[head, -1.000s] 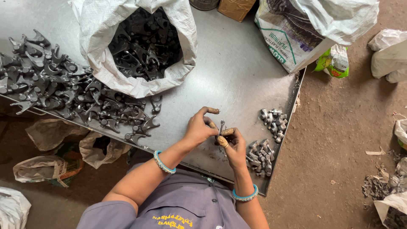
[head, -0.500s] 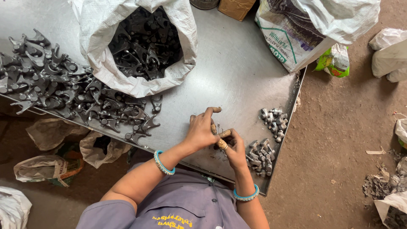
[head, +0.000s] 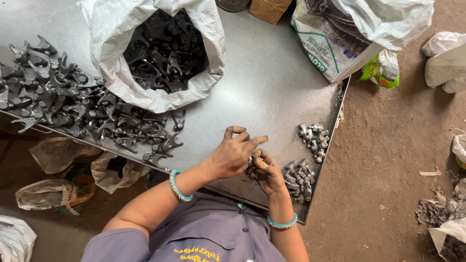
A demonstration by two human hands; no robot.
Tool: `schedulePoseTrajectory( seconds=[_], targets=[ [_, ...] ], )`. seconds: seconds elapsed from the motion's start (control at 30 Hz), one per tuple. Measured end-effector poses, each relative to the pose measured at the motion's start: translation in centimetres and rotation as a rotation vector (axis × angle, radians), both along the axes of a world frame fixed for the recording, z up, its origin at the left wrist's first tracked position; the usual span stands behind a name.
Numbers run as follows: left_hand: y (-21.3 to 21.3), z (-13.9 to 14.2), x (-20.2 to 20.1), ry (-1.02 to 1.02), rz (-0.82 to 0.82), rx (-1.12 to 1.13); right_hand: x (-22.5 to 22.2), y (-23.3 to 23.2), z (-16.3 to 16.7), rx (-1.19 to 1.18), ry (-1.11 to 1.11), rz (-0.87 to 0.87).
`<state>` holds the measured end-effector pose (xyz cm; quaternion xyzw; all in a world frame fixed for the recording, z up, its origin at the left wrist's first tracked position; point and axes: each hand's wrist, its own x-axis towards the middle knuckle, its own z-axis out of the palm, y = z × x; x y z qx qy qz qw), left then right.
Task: The person sorts small dark metal castings on a metal table, turning and inspecting individual pieces by hand and placing them into open woven sacks. They open a folded printed sack, reposition piles of castings, and continue separating pieces into the sacks.
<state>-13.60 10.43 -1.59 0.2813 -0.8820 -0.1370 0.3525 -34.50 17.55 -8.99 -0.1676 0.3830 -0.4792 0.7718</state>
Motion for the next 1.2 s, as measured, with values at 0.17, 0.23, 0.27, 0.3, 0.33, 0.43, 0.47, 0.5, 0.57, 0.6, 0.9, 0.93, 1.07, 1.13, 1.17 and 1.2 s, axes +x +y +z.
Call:
schedulePoseTrajectory(
  seconds=[0.17, 0.23, 0.27, 0.3, 0.33, 0.43, 0.47, 0.5, 0.57, 0.6, 0.9, 0.93, 1.07, 1.13, 1.17, 1.2],
  targets=[
    [0.2, -0.3, 0.5, -0.045, -0.171, -0.180, -1.6, 0.3, -1.1, 0.143, 0.048, -0.016],
    [-0.1, 0.0, 0.5, -0.040, -0.202, -0.173, -2.4, 0.5, -1.7, 0.131, 0.064, 0.020],
    [-0.4, 0.1, 0.6, -0.038, -0.216, -0.173, -2.8, 0.6, -1.8, 0.158, 0.109, 0.018],
    [-0.9, 0.3, 0.7, -0.023, -0.089, -0.204, -3.0, 0.6, -1.9, 0.183, 0.156, 0.013],
    [-1.9, 0.5, 0.8, -0.007, 0.038, -0.235, -3.1, 1.0, -2.0, 0.091, 0.133, 0.084],
    [-4.3, 0.5, 1.8, 0.402, 0.157, 0.566, -2.7, 1.5, -1.5, -0.091, 0.019, 0.143],
    [-4.4, 0.3, 2.0, 0.594, 0.141, 0.998, -2.6, 1.8, -1.1, -0.071, -0.042, 0.062],
    [-4.5, 0.1, 2.2, 0.586, 0.168, 0.961, -2.6, 1.9, -0.7, -0.050, -0.102, -0.017],
    [-4.2, -0.7, 2.5, 0.563, 0.217, 0.879, -2.5, 1.7, 0.1, 0.000, -0.246, -0.139],
    [-3.9, -1.1, 2.6, 0.483, 0.268, 0.808, -2.4, 1.7, 0.5, 0.024, -0.321, -0.204],
    [-1.7, -3.2, 3.3, 0.261, 0.501, 0.518, -2.1, 1.1, 0.9, -0.135, -0.434, 0.023],
    [-1.4, -3.1, 3.2, 0.305, 0.494, 0.455, -2.1, 1.1, 0.8, -0.134, -0.415, 0.022],
    [-0.3, -2.6, 2.7, 0.357, 0.419, 0.412, -2.2, 0.9, 0.3, -0.117, -0.417, 0.006],
    [0.3, -2.5, 2.0, 0.438, 0.285, 0.570, -2.3, 1.0, 0.1, -0.027, -0.367, -0.051],
    [0.6, -2.6, 1.6, 0.477, 0.216, 0.648, -2.3, 1.0, -0.1, 0.055, -0.298, -0.104],
    [1.0, -2.7, 1.1, 0.495, 0.170, 0.724, -2.3, 1.1, -0.2, 0.139, -0.227, -0.157]
  ],
)
